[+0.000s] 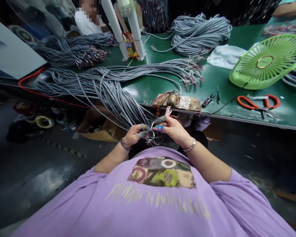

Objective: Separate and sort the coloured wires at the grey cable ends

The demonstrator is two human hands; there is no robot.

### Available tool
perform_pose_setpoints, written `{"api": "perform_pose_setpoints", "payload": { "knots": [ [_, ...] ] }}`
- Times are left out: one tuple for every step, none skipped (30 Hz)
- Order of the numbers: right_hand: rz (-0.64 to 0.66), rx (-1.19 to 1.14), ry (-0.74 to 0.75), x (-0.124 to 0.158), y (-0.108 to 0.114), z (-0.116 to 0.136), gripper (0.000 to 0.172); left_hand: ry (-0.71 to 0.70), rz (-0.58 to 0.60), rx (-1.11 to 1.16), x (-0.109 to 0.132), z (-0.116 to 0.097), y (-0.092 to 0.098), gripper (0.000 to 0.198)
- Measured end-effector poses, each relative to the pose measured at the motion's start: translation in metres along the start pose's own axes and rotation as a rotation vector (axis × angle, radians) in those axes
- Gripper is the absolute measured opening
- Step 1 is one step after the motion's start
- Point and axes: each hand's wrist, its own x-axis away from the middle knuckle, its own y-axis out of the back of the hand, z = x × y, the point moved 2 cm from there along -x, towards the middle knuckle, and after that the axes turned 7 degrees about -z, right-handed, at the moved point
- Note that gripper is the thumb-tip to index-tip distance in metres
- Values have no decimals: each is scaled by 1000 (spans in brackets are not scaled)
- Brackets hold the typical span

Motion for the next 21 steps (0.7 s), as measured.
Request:
{"api": "perform_pose_setpoints", "payload": {
  "knots": [
    [14,-27,-28,0,0,-1,36,18,40,4,-1,0,1,40],
    [31,-63,-69,0,0,-3,34,33,84,3,-2,-1,1,40],
    [46,-104,-120,0,0,-4,32,43,128,-5,-3,-2,1,41],
    [59,-145,-177,1,0,-5,30,43,171,-22,-5,-3,1,41],
    [71,-180,-233,1,0,-6,29,35,213,-48,-6,-5,1,42],
    [81,-207,-283,1,-1,-6,28,20,252,-80,-8,-8,0,42],
    [94,-225,-321,2,-1,-6,28,1,288,-113,-10,-10,-1,42],
    [110,-237,-344,2,-1,-6,28,-17,321,-141,-11,-13,-3,41],
    [130,-246,-353,2,0,-5,27,-31,346,-161,-13,-16,-4,40],
    [151,-252,-352,3,0,-5,26,-37,360,-167,-14,-18,-5,40],
    [170,-256,-340,3,1,-4,22,-35,361,-161,-14,-20,-6,40],
    [185,-256,-326,3,1,-3,19,-25,356,-147,-15,-21,-7,39],
    [196,-252,-314,3,1,-3,16,-9,347,-129,-15,-21,-7,39],
    [200,-245,-306,3,2,-2,15,10,333,-105,-15,-20,-7,39],
    [194,-237,-298,3,2,-2,15,31,319,-77,-15,-19,-7,39],
    [185,-227,-296,2,2,-2,16,52,304,-44,-15,-16,-7,39],
    [175,-218,-299,2,2,-2,17,69,275,-3,-15,-13,-6,39],
    [165,-214,-304,2,3,-2,19,81,227,48,-15,-9,-5,40],
    [153,-217,-307,1,4,-2,21,82,159,107,-16,-6,-2,40],
    [143,-229,-307,1,6,-3,22,72,74,170,-17,-2,1,41],
    [136,-242,-304,1,8,-3,24,50,-20,234,-18,1,4,42]
  ]
}}
